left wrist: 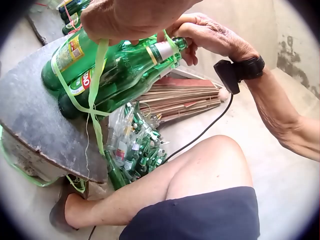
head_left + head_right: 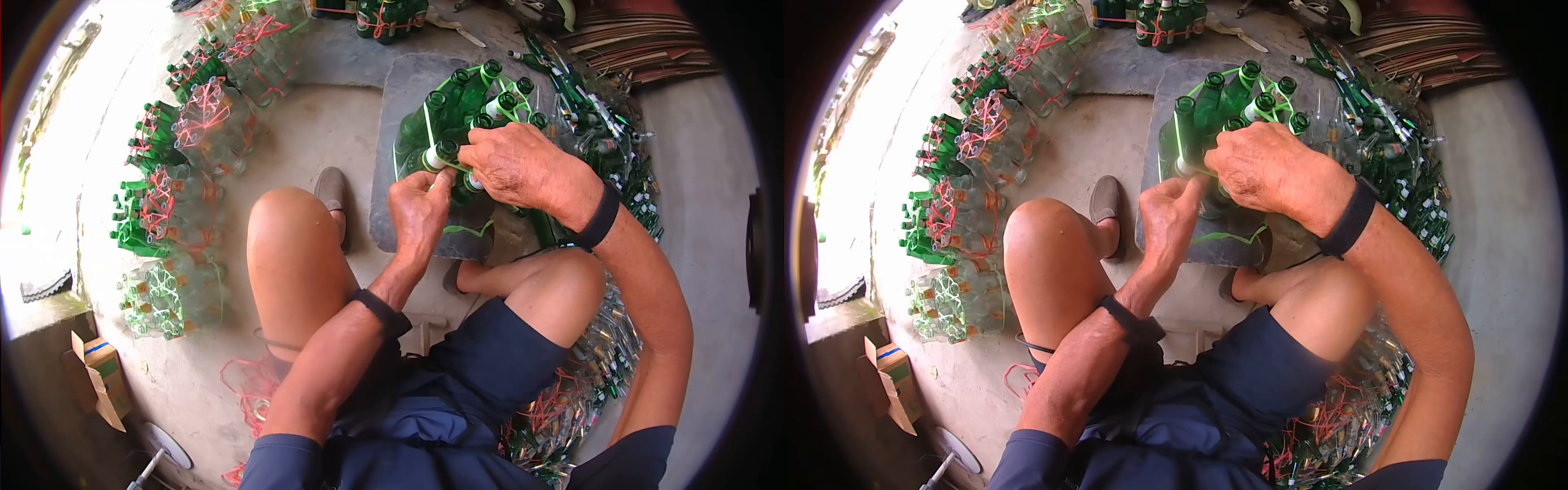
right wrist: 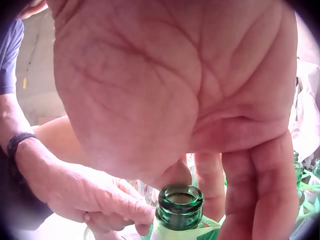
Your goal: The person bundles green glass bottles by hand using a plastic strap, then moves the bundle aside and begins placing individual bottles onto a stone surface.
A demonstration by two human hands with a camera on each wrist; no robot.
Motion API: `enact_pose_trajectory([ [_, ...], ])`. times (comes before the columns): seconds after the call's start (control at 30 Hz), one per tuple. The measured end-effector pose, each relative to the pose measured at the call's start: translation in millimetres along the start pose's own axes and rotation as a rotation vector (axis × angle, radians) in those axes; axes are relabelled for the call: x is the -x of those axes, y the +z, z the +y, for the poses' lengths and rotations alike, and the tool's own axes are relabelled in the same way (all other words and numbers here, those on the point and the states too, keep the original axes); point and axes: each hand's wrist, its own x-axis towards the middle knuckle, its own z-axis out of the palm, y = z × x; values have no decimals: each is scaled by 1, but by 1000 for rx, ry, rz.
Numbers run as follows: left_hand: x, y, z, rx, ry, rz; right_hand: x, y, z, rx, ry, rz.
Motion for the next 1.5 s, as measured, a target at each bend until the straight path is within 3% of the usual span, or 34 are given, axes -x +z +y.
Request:
enact_pose_trajectory([
  [0.57,5,-2,8,126,-61,-118,-7,-18,9,68,-51,-128],
  [0.63,3,-1,6,179,-64,-117,-4,-18,12,100,-195,23],
  [0.77,0,-1,1,207,-63,-145,-4,-22,14,155,-228,13],
  [0.97,3,-1,11,203,-51,-193,-6,-30,23,171,-144,-49],
  [1.03,7,-1,14,251,-50,-194,-2,-30,27,153,-181,48],
  [1.23,10,3,17,280,-4,-234,1,-46,33,87,22,-43],
  [1.5,12,2,14,251,26,-259,0,-45,48,62,61,11],
])
